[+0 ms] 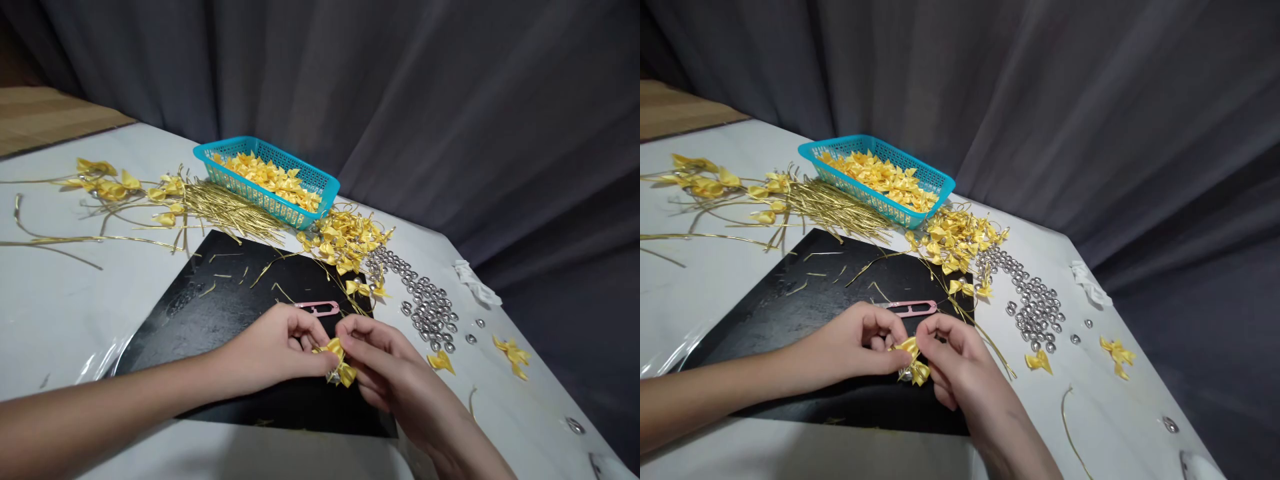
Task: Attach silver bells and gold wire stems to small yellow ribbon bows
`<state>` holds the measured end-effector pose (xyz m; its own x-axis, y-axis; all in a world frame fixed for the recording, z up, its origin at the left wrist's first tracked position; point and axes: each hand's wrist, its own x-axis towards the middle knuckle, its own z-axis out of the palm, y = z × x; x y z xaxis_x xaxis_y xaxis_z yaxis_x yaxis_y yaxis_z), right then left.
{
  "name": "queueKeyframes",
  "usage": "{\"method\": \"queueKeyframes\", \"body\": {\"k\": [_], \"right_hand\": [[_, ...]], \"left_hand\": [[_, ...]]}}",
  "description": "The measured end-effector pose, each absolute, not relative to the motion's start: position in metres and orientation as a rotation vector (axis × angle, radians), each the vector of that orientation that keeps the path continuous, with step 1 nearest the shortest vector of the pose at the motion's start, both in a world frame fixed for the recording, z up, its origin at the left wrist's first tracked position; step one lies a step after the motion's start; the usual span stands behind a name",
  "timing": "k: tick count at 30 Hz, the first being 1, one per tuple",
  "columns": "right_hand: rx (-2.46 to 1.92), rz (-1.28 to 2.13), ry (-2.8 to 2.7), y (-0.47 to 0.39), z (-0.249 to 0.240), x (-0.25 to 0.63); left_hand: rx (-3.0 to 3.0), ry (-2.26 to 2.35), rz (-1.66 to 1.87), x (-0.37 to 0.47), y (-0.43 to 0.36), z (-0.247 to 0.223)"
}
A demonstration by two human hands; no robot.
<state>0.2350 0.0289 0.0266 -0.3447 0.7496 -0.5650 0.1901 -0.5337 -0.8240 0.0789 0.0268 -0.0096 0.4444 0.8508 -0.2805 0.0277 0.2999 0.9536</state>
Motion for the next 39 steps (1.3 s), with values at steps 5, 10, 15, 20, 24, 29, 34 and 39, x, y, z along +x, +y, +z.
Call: {"method": "queueKeyframes", "body": {"k": [5, 10, 15, 20, 24, 29, 34, 39], "right_hand": [[-1.548, 1.881, -1.272, 0.032, 0.029, 0.238], [-1.570, 1.702, -1.508, 0.033, 0.033, 0.246], [-1.544, 1.460, -1.770, 0.032, 0.034, 0.247], [-1.445, 1.073, -2.034, 0.028, 0.028, 0.241], [-1.252, 0.584, -2.354, 0.026, 0.025, 0.240], [-1.137, 0.472, -2.440, 0.026, 0.024, 0.241], [-1.363, 0.903, -2.203, 0.028, 0.023, 0.236], [-1.534, 1.631, -1.642, 0.031, 0.025, 0.235]], "left_hand": [[1.115, 0.974, 0.696, 0.077, 0.026, -0.011], [1.063, 0.983, 0.730, 0.076, 0.028, -0.011], [1.063, 0.993, 0.732, 0.077, 0.027, -0.011], [1.060, 0.978, 0.738, 0.077, 0.027, -0.010], [1.059, 0.975, 0.758, 0.077, 0.027, -0.010], [1.091, 0.966, 0.756, 0.077, 0.026, -0.013], [1.168, 0.966, 0.725, 0.078, 0.026, -0.014], [1.213, 0.973, 0.695, 0.079, 0.025, -0.012]]}}
